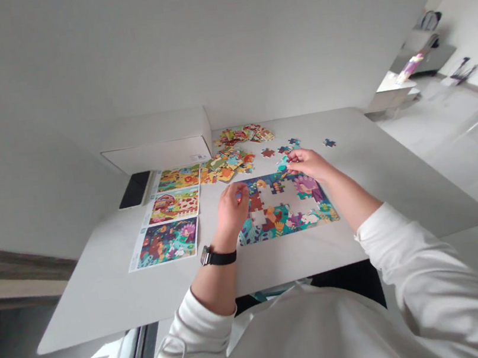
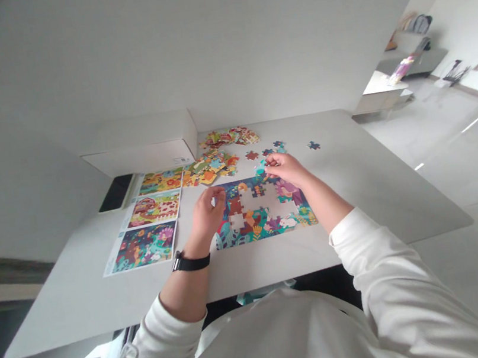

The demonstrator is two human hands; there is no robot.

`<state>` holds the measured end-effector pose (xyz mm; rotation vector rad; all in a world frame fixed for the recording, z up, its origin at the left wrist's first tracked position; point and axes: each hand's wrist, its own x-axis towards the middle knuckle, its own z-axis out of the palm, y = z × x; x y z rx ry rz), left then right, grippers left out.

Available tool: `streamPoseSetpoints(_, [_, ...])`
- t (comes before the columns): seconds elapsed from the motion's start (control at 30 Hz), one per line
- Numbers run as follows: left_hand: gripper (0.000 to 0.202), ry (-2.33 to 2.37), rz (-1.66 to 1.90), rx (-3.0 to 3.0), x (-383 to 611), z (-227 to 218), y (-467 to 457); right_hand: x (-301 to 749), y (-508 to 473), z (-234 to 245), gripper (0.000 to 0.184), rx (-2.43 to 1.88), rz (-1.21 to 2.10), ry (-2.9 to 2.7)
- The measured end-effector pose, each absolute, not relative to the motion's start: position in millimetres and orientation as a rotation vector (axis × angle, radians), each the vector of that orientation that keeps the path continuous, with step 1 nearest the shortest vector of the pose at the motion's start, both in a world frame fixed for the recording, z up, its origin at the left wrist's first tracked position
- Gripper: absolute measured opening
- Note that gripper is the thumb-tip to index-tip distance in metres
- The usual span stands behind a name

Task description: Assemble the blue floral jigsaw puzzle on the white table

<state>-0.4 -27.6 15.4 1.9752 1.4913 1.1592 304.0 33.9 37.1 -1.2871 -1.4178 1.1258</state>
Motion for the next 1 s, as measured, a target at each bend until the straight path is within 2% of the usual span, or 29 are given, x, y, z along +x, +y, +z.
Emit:
streamPoseSetpoints(0.13, [0.019,1.452,1.112,1.960,7.6,17.4,-34.2,315.8,-8.6,30.3,0.047,-1.238,1.213,-1.257])
streamPoseSetpoints(0.27, [0.025,1.421,0.918,1.842,16.0,16.0,-40.0,319.7,-25.5,12.7,0.052,-1.263,1.319,-1.107])
streamPoseSetpoints(0.43, [0.054,1.465,0.831,1.907,20.0,12.7,-42.3,319.2,-25.0,4.2,0.055,-1.259,1.307,-1.058])
streamPoseSetpoints(0.53, [0.062,1.455,0.863,1.906,18.4,10.0,-41.1,318.2,-25.1,5.2,0.055,-1.270,1.281,-1.085])
streamPoseSetpoints(1.0, [0.051,1.429,0.866,2.009,17.0,7.7,-39.8,318.9,-25.0,4.2,0.051,-1.250,1.235,-1.060])
